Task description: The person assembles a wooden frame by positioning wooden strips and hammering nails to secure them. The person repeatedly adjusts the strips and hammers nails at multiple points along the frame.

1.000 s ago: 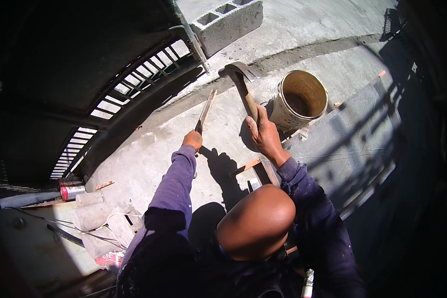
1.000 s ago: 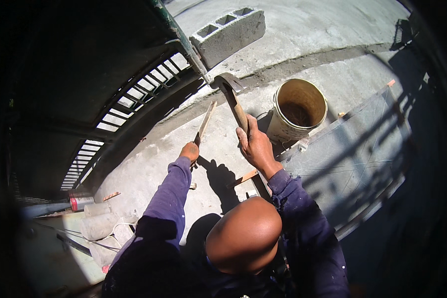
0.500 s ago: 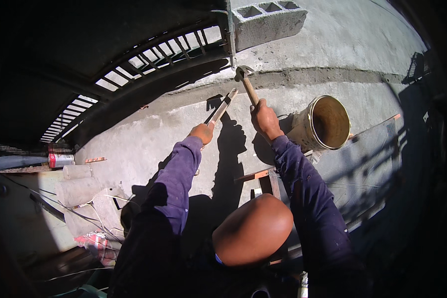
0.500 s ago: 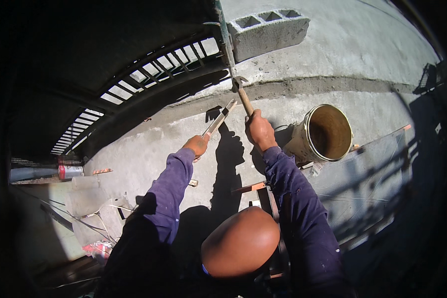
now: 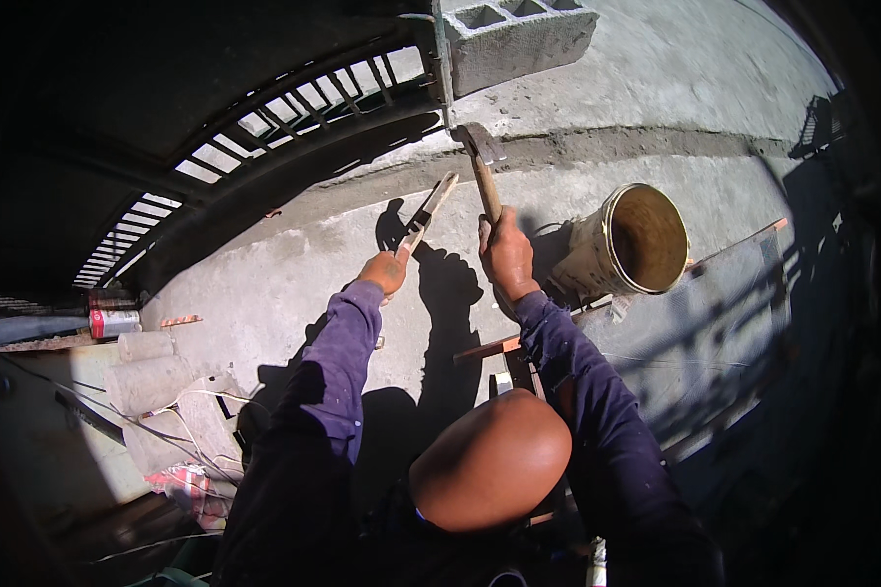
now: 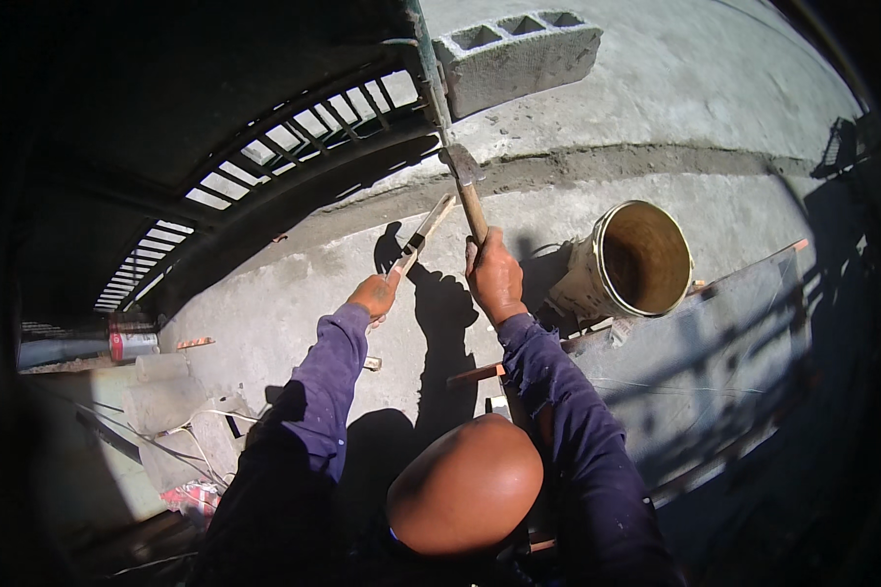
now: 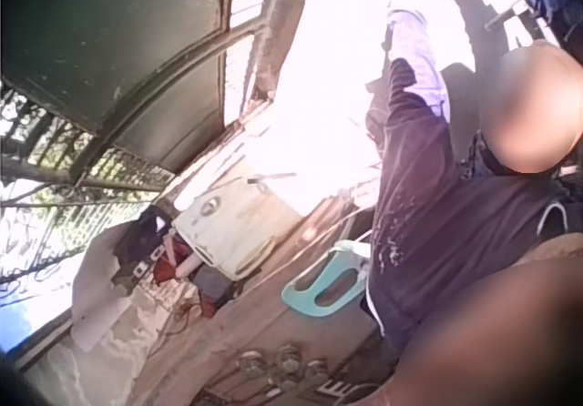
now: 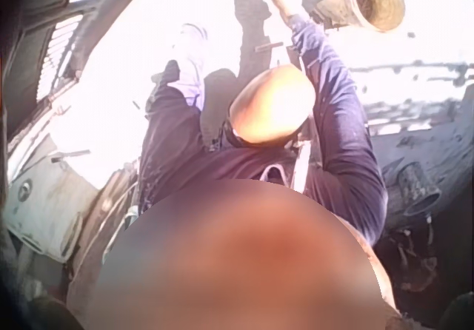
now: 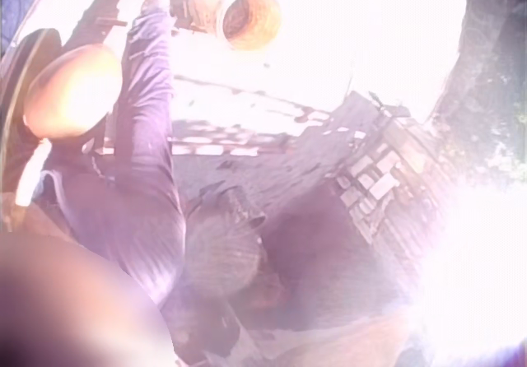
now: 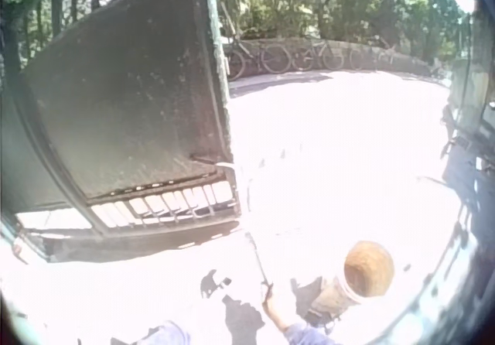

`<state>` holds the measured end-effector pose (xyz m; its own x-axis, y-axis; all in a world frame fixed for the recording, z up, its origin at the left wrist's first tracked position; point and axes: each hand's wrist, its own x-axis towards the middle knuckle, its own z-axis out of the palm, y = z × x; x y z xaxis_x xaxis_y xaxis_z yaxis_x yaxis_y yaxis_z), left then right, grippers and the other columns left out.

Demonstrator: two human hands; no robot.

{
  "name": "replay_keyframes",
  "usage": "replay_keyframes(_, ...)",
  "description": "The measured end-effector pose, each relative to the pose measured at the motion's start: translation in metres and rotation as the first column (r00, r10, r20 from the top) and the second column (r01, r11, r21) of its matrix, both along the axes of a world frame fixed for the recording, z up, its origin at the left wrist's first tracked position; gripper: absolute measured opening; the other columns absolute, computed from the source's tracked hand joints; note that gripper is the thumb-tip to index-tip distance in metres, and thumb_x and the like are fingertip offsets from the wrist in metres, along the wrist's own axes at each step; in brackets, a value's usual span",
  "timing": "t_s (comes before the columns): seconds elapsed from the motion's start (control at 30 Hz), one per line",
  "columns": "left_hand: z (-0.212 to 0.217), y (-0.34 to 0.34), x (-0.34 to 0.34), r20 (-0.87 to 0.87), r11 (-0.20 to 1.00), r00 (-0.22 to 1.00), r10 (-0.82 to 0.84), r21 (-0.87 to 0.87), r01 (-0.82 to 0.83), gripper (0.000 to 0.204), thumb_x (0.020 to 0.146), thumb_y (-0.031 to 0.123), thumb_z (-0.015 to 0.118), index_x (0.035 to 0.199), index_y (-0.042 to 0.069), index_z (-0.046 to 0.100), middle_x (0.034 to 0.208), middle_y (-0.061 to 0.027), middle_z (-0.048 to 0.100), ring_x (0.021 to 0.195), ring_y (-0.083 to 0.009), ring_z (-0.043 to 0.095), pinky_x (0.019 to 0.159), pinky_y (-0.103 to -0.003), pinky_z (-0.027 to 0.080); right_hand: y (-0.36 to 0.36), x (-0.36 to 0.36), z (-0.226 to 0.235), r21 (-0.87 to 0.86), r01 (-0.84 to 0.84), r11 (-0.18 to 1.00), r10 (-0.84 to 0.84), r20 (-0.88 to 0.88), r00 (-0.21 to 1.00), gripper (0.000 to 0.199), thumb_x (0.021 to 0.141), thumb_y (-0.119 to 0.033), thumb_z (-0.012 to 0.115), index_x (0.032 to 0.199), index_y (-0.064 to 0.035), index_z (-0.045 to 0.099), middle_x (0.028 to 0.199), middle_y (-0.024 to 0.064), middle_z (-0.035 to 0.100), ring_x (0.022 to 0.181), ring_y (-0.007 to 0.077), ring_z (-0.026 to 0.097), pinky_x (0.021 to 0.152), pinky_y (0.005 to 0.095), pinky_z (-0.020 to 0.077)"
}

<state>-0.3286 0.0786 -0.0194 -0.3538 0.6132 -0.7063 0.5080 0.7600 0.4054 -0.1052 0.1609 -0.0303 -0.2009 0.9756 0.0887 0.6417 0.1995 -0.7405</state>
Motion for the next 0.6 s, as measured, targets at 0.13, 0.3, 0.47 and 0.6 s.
replay_keyframes(0.13,-0.004,0.003,-0.011,0.084,0.999,0.996,0.017,-0.052,-0.013,0.072,0.104,0.065,0.035,0.110,-0.002,0.063,0.066,-0.0098,0.058,0.047,-0.0198,0.055,0.045,-0.039,0.045,-0.009,-0.002,0.000,-0.192,0.038,0.981,-0.054,-0.078,0.995,0.032,0.102,-0.032,0.058,0.104,-0.0019,0.047,0.077,0.0328,0.065,0.077,0.0550,0.064,0.067,0.0599,0.0491)
replay_keyframes(0.3,-0.015,-0.014,-0.016,-0.208,0.971,0.971,-0.116,0.182,0.155,0.061,0.102,0.060,0.045,0.112,0.003,0.064,0.082,-0.0189,0.070,0.069,-0.0369,0.068,0.062,-0.046,0.054,-0.057,0.042,0.014,-0.334,0.031,0.942,-0.121,-0.252,0.960,0.034,0.102,-0.032,0.062,0.101,0.0006,0.052,0.075,0.0310,0.064,0.073,0.0514,0.066,0.063,0.0514,0.0499)
replay_keyframes(0.47,-0.001,-0.051,0.013,-0.217,0.865,0.970,-0.111,0.459,0.202,0.042,0.100,0.046,0.062,0.103,0.004,0.063,0.079,-0.0193,0.069,0.075,-0.0376,0.070,0.068,-0.046,0.053,-0.154,0.153,0.050,-0.345,-0.002,0.938,-0.099,-0.275,0.956,0.023,0.101,-0.022,0.066,0.105,-0.0012,0.057,0.065,0.0096,0.056,0.061,0.0141,0.053,0.055,0.0365,0.0453)
replay_keyframes(0.6,0.039,-0.068,0.052,-0.090,0.733,0.988,-0.123,0.663,0.152,0.025,0.102,0.028,0.065,0.104,0.003,0.065,0.073,-0.0104,0.063,0.067,-0.0162,0.060,0.064,-0.034,0.050,-0.222,0.227,0.069,-0.381,0.044,0.923,-0.154,-0.263,0.952,0.021,0.100,-0.020,0.066,0.107,-0.0028,0.056,0.071,0.0124,0.061,0.060,0.0200,0.059,0.057,0.0366,0.0470)
